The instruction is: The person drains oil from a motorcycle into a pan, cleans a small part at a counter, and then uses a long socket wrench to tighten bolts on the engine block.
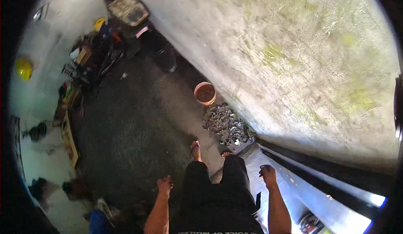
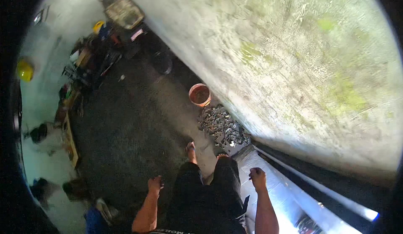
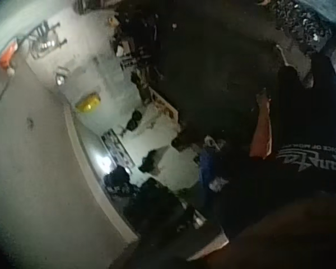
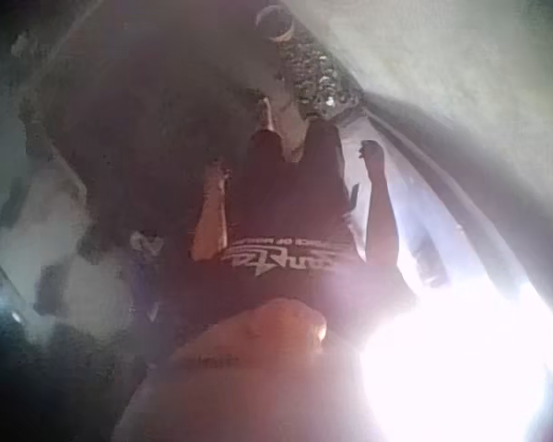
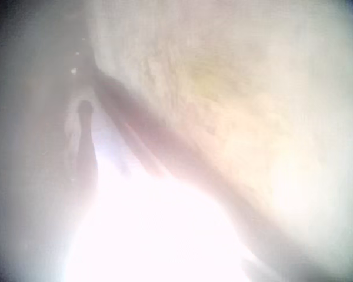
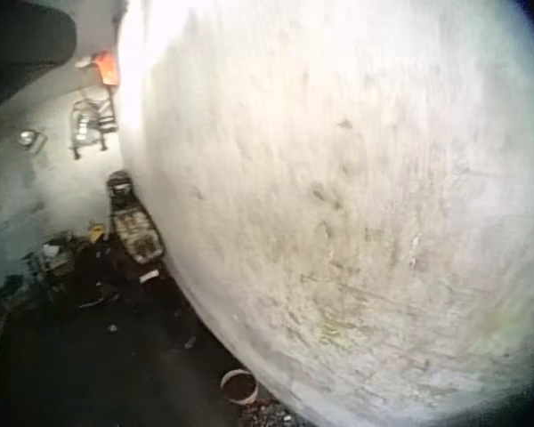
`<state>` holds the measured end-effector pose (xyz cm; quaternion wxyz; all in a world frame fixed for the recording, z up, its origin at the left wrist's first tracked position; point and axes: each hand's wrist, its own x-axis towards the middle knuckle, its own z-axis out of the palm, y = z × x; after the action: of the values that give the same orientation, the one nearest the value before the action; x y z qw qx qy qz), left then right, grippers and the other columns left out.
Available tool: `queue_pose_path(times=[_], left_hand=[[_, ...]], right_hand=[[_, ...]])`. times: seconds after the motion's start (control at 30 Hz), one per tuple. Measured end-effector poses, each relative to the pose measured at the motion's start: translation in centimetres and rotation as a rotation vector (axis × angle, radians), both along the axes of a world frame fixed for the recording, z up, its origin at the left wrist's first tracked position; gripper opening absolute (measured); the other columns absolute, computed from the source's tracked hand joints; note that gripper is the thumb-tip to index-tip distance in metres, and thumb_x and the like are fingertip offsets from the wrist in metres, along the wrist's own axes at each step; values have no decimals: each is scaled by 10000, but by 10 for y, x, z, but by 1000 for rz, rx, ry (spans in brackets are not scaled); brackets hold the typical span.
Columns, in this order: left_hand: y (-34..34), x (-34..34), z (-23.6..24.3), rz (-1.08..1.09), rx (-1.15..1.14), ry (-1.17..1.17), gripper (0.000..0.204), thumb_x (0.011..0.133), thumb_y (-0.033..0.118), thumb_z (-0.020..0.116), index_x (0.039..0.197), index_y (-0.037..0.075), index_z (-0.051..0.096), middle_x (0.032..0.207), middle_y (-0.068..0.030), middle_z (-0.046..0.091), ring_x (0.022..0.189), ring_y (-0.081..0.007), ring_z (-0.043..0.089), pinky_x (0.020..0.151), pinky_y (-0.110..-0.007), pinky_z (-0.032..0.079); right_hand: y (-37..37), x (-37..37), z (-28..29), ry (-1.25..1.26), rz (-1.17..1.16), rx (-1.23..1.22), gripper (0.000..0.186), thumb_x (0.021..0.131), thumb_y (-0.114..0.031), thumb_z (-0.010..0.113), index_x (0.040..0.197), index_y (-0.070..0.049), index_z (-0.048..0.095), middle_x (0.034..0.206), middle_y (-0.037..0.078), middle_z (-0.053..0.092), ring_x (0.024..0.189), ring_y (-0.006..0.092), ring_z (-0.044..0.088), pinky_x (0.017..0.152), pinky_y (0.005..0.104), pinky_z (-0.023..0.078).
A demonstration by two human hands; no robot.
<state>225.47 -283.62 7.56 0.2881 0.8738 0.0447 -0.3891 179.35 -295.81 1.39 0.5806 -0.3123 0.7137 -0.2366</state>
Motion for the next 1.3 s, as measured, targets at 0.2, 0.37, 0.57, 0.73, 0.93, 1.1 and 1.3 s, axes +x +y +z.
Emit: queue_pose_path(times=[0.2, 0.37, 0.57, 0.73, 0.93, 1.1, 1.3], left_hand=[[-76, 146, -90, -689, 183, -40, 496, 866, 279, 686, 1092, -149, 580, 873, -177, 629, 745, -237, 603, 672, -393, 478], [-112, 225, -104, -790, 58, -246, 424, 854, 276, 687, 956, -126, 596, 745, -153, 637, 699, -250, 602, 661, -408, 474], [-104, 258, -91, -815, 296, -138, 407, 852, 272, 687, 912, -120, 595, 769, -151, 639, 676, -266, 603, 646, -421, 472], [-79, 272, -119, -835, 167, 23, 365, 846, 269, 685, 849, -91, 626, 771, -140, 642, 666, -256, 603, 651, -430, 473], [-89, 275, -142, -1002, 309, -54, 336, 848, 254, 683, 865, -81, 660, 801, -155, 674, 716, -261, 647, 659, -416, 484], [-115, 265, -131, -837, 203, 92, 412, 832, 299, 701, 955, -92, 656, 926, -234, 690, 883, -374, 670, 761, -453, 484], [-102, 298, -179, -1043, 312, -57, 510, 846, 319, 688, 1113, -107, 601, 1070, -286, 646, 1033, -379, 631, 866, -403, 477]], right_hand=[[120, 43, -12, 119, -755, 143, 161, 880, -166, 597, 920, -13, 633, 679, 65, 579, 527, 127, 529, 460, 272, 449], [249, 161, 10, 420, -411, 468, 226, 862, -180, 602, 950, 21, 657, 785, 88, 630, 642, 166, 569, 546, 325, 460], [260, 259, 48, 327, -282, 465, 295, 847, -216, 626, 977, 43, 683, 871, 92, 673, 745, 191, 591, 650, 358, 471], [218, 266, 48, 346, -304, 476, 297, 858, -222, 600, 1000, 28, 674, 885, 166, 694, 851, 200, 637, 749, 369, 478], [191, 251, 44, 472, -337, 121, 238, 897, -204, 599, 898, 23, 671, 714, 47, 633, 633, 125, 546, 563, 321, 435], [193, 263, 56, 342, -435, 375, 326, 859, -257, 610, 1021, 14, 688, 899, 184, 697, 868, 249, 666, 788, 368, 483], [264, 278, 26, 457, -358, 376, 327, 846, -269, 629, 979, 23, 695, 871, 185, 698, 825, 243, 659, 751, 375, 493]])
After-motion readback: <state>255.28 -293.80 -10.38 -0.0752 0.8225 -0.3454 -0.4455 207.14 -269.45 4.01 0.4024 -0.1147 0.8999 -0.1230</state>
